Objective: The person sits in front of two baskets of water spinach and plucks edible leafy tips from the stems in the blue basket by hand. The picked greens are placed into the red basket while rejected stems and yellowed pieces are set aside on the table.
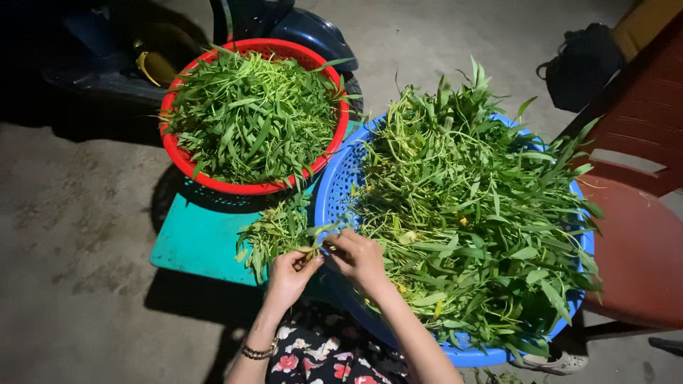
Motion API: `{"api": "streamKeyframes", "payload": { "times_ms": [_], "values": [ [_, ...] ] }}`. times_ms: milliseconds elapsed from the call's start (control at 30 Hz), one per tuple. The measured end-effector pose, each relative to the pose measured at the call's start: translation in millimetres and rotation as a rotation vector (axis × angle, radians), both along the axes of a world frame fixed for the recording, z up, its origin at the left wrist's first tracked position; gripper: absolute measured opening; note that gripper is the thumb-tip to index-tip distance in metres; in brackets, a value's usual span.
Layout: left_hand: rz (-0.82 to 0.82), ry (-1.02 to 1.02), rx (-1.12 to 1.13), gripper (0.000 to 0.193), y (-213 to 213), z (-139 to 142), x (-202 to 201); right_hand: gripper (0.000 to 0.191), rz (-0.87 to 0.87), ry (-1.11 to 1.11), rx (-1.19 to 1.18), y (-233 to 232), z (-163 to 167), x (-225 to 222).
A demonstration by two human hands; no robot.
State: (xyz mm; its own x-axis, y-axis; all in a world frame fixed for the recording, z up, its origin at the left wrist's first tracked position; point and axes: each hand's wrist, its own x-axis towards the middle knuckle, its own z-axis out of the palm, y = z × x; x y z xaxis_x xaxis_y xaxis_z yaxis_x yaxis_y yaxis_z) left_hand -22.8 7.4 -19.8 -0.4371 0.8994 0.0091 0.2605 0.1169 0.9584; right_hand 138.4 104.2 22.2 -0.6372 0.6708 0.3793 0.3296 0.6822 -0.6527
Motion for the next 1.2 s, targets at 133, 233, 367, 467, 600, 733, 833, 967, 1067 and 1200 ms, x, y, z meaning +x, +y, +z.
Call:
{"api": "streamKeyframes", "payload": {
  "times_ms": [133, 233, 367, 467, 600, 733, 833, 967, 1067, 1200],
  "values": [
    [0.133, -0.103, -0.07, 0.017, 3, 7, -23, 0.024, -0.117, 0.188, -0.164, 9, -4, 14],
    [0.242, -0.031, -0.151, 0.025, 11, 10, -55, 0.014, -0.176, 0.334, -0.343, 26, -3, 24],
    [0.212, 0.322, -0.223, 0.039, 21, 15, -85, 0.012, -0.187, 0.471, -0.496, 46, 4, 40],
    [0.204, 0.616, -0.139, 0.051, 18, 16, -89, 0.01, -0.278, 0.443, -0.55, 50, 6, 53],
    [0.346, 1.016, -0.123, 0.053, 3, 30, -84, 0.011, -0.362, 0.311, -0.495, 48, 3, 61],
    [0.329, 0.618, -0.445, 0.028, -3, 51, -78, 0.012, -0.327, 0.178, -0.292, 46, -2, 60],
    [0.258, 0.771, -0.204, 0.028, 2, 58, -78, 0.013, -0.303, 0.138, -0.263, 41, -3, 54],
    [0.158, 0.956, 0.172, 0.049, 5, 46, -83, 0.014, -0.252, 0.133, -0.254, 35, -2, 47],
    [0.142, 0.748, -0.192, 0.031, 5, 31, -93, 0.014, -0.232, 0.126, -0.283, 31, -1, 47],
    [-0.053, 0.816, 0.024, 0.082, 1, 34, -96, 0.016, -0.249, 0.053, -0.297, 32, -5, 45]
  ]
}}
